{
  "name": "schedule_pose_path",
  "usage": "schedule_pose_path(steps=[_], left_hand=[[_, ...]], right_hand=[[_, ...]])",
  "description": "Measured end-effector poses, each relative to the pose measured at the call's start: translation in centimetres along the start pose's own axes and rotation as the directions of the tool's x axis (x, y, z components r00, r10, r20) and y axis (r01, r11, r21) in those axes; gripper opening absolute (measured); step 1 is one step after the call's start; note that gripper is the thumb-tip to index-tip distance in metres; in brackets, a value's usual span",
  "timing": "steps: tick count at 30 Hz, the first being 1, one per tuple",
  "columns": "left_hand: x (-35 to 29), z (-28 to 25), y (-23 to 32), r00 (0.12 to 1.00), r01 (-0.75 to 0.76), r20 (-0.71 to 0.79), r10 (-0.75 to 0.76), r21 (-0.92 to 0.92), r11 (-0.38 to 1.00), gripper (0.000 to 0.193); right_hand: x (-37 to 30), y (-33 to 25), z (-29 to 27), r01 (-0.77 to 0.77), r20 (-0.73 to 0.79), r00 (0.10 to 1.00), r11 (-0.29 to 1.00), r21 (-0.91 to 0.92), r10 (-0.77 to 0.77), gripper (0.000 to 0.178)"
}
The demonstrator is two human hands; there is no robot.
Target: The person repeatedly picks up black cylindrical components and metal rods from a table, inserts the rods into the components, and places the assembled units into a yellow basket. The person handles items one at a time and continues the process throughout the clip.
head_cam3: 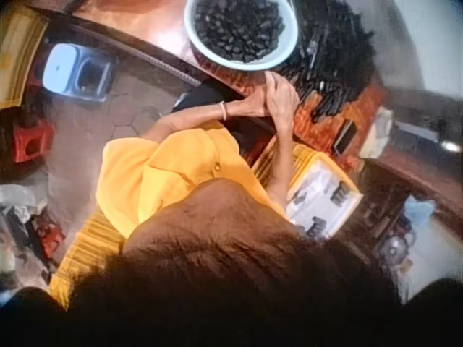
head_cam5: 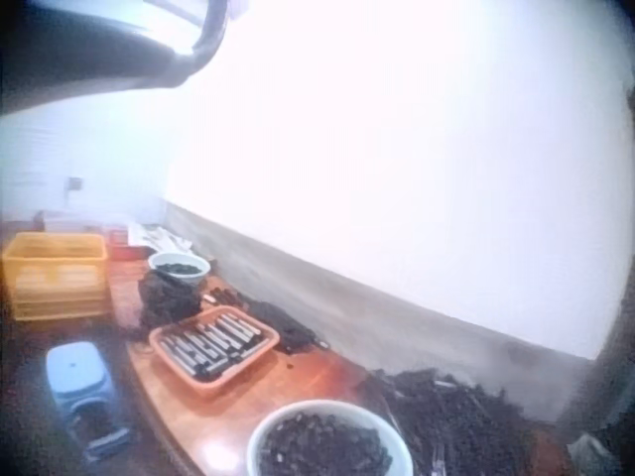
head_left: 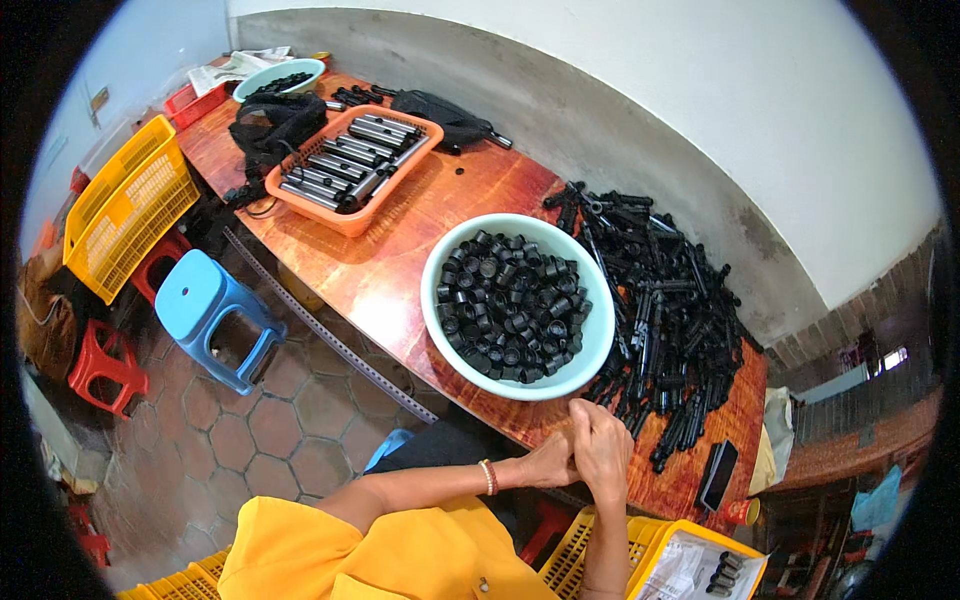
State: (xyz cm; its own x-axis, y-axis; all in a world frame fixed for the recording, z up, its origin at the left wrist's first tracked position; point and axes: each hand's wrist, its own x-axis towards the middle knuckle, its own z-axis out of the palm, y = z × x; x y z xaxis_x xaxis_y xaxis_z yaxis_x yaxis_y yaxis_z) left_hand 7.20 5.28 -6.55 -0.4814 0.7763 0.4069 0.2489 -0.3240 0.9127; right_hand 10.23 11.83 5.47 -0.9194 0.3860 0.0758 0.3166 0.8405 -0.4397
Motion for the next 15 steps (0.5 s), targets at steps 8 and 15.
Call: schedule_pose_path(steps=[8,15], left_hand=[[-2.3,-5.6,4.6,0.997,-0.034,-0.062,0.042,0.131,0.991,0.027],[-2.8,-20.9,13.1,0.923,0.289,-0.295,-0.247,0.109,0.951,0.022]], right_hand=[[-1.8,4.7,2.5,0.18,-0.467,0.854,0.712,0.678,0.229,0.042],[-4.8,6.8,10.4,-0.04,-0.223,0.933,0.695,0.718,0.284,0.034]])
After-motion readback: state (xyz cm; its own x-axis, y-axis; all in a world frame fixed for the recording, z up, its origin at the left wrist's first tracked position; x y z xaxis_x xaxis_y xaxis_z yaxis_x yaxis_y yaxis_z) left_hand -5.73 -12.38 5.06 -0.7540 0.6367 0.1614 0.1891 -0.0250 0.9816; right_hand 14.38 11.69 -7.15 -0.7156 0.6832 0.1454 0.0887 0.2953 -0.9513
